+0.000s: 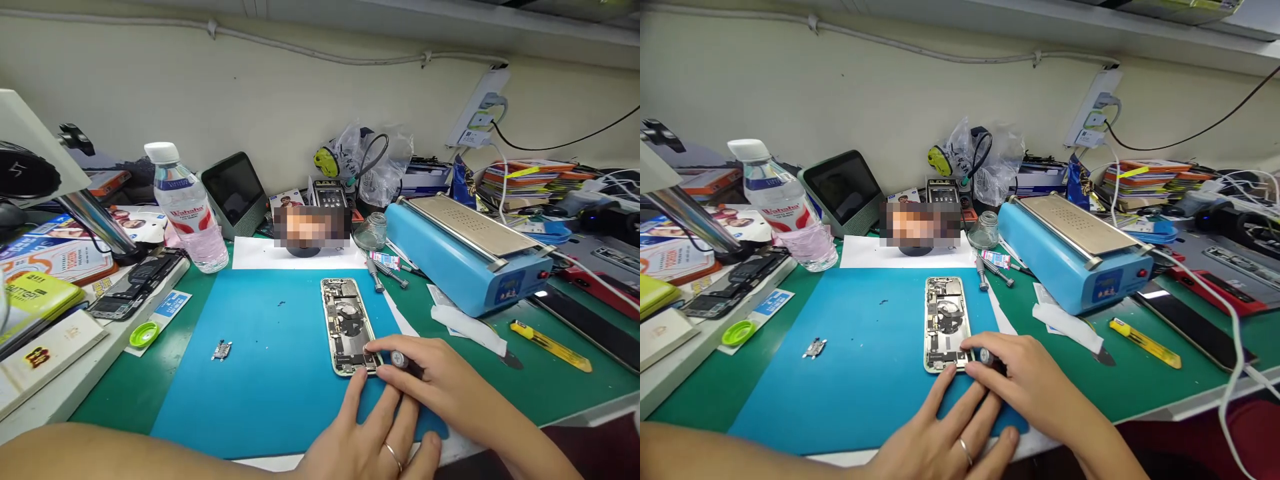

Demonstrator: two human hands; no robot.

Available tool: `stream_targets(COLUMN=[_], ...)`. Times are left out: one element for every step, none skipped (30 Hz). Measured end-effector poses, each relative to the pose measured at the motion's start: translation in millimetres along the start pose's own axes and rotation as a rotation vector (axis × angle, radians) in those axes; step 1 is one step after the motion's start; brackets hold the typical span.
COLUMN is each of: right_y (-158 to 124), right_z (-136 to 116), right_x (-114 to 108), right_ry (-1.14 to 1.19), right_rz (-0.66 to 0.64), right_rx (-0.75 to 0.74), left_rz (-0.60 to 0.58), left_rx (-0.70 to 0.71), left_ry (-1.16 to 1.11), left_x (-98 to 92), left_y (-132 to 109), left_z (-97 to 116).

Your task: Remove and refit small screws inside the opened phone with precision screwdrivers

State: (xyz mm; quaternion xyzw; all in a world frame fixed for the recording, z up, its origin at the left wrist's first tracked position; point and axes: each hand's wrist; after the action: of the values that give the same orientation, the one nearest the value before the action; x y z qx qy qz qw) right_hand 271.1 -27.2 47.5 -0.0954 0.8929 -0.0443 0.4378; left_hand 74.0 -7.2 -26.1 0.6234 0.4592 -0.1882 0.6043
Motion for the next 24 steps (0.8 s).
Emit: stream_targets(right_y=[-1.1,-2.1,-2.9,-3.4,-3.5,-3.2,-2.8,-2.4,-2.2,-2.1,-2.2,-2.4,-2.8,-3.1,-3.4,-3.6,-3.9,-4.2,-4.6,-5.0,-5.4,-5.8,-6.1,-6.3], right_z=[0.3,0.6,0.7,0.9,1.1,1.3,1.5,1.6,1.5,1.1,0.4,-0.6,-1.8,-3.1,-4.4,-5.6,-6.5,-7.2,-7.7,-7.9,-8.0,-8.0,-7.9,-7.8], right_x=[1.2,2.6,4.0,5.3,6.3,7.0,7.3,7.2,6.8,6.1,5.2,4.3,3.5,2.8,2.3,1.9,1.7,1.6,1.6,1.7,1.8,2.0,2.2,2.3], right_ry=[0.007,0.013,0.017,0.02,0.022,0.022,0.024,0.027,0.032,0.038,0.045,0.051,0.057,0.062,0.067,0.07,0.072,0.074,0.075,0.076,0.075,0.074,0.073,0.07], right_rz=[0.003,0.007,0.015,0.022,0.029,0.032,0.031,0.028,0.023,0.017,0.012,0.008,0.005,0.002,0.0,0.0,0.0,0.001,0.003,0.004,0.004,0.003,0.001,0.001], right_rx=[0.003,0.006,0.01,0.015,0.019,0.022,0.023,0.024,0.025,0.026,0.03,0.036,0.043,0.051,0.058,0.065,0.071,0.074,0.077,0.077,0.075,0.073,0.071,0.069], left_rz=[0.008,0.015,0.022,0.029,0.034,0.04,0.044,0.049,0.052,0.054,0.055,0.054,0.055,0.054,0.05,0.045,0.04,0.032,0.027,0.025,0.026,0.03,0.036,0.041], left_rx=[0.002,0.007,0.013,0.021,0.027,0.03,0.031,0.027,0.021,0.015,0.013,0.011,0.014,0.018,0.023,0.031,0.038,0.041,0.042,0.045,0.049,0.056,0.064,0.074], left_ry=[0.007,0.015,0.023,0.03,0.038,0.045,0.05,0.054,0.056,0.054,0.05,0.044,0.035,0.026,0.016,0.005,-0.006,-0.015,-0.023,-0.03,-0.036,-0.04,-0.043,-0.046], left_x=[0.7,1.2,1.8,2.4,3.0,3.7,4.5,5.3,6.1,6.8,7.2,7.4,7.2,6.6,5.7,4.5,3.3,2.2,1.3,0.8,0.9,1.4,2.5,3.8], left_y=[-0.4,-0.7,-0.8,-0.8,-0.6,-0.4,-0.2,0.0,0.1,0.0,-0.1,-0.3,-0.6,-0.8,-0.9,-1.0,-1.1,-1.1,-1.1,-1.1,-1.2,-1.4,-1.8,-2.2], left_z=[0.3,0.4,0.3,0.2,0.0,-0.1,-0.2,-0.2,0.0,0.4,0.7,1.0,1.1,0.9,0.5,-0.1,-0.8,-1.6,-2.4,-3.0,-3.3,-3.4,-3.3,-2.8])
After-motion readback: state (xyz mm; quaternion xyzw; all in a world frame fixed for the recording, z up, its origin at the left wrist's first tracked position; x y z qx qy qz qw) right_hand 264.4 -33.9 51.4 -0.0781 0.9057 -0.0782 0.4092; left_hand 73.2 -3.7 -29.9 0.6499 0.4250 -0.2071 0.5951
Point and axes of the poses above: each hand's wrist, its own y-axis towards the middle knuckle, its own x-axis out of the palm, z = x × y, and after that the axes turned 9 degrees about -z, right-handed
